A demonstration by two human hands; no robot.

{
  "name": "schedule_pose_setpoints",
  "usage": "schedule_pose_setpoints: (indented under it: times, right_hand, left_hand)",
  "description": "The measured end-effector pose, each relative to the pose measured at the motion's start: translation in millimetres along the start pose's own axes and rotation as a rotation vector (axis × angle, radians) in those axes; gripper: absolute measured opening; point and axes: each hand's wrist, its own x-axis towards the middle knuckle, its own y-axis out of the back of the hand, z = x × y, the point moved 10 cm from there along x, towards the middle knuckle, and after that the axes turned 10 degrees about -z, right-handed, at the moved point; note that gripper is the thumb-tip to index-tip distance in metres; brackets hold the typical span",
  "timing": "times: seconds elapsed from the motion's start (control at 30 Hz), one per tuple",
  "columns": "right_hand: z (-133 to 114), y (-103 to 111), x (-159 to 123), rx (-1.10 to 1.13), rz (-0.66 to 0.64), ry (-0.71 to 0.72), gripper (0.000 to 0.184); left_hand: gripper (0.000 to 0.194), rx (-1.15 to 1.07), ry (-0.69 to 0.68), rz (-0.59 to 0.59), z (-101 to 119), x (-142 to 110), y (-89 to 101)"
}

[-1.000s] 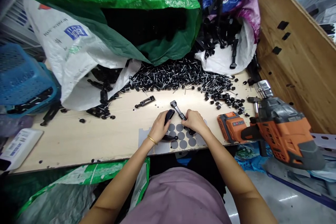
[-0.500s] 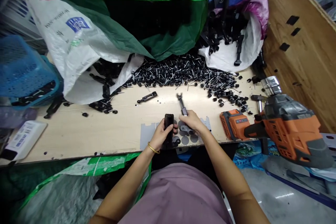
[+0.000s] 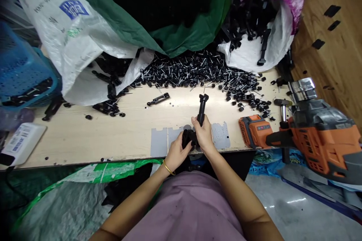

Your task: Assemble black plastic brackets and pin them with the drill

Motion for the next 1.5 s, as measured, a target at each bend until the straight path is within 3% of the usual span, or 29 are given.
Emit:
schedule_pose_setpoints:
  times: [0.1, 0.17, 0.27, 0.4, 0.53, 0.93, 1.2, 1.33, 1.5]
  right_hand:
    - [-1, -25, -12, 0.062, -0.203, -0.020, 0.023]
    - [-4, -33, -20, 0.075, -0.258, -0.019, 0.025]
    - [-3, -27, -26, 0.200, -0.201, -0.050, 0.024]
    - [1, -26, -28, 0.416, -0.274, -0.157, 0.028]
    - [2, -17, -27, 0.496, -0.223, -0.174, 0.024]
    - [12, -19, -30, 0.479, -0.223, -0.241, 0.033]
    - [31, -14, -42, 0.374, -0.236, -0.309, 0.037]
    - [35, -13, -43, 0.378, -0.197, -0.279, 0.038]
    - [28, -17, -52, 0.363, -0.161, -0.186, 0.040]
  left_hand:
    - [0.037, -0.013, 0.006, 0.049, -5, -4, 1.4]
    - [0.039, -0.018, -0.013, 0.050, -2, -6, 0.7]
    - [0.035, -0.021, -0.029, 0.027, 6, -9, 0.9]
    - [0.030, -0.017, 0.000, 0.016, 13, -11, 5.4]
    - [0.026, -0.015, 0.009, -0.014, 18, -13, 2.4]
    - [0.050, 0.199, -0.035, -0.030, 19, -25, -9.0]
    - [0.050, 0.274, 0.002, -0.170, 13, -34, -29.0]
    - [0.052, 0.232, 0.037, -0.183, 11, -37, -31.9]
    - [0.042, 0.229, 0.097, -0.220, 12, -43, -34.0]
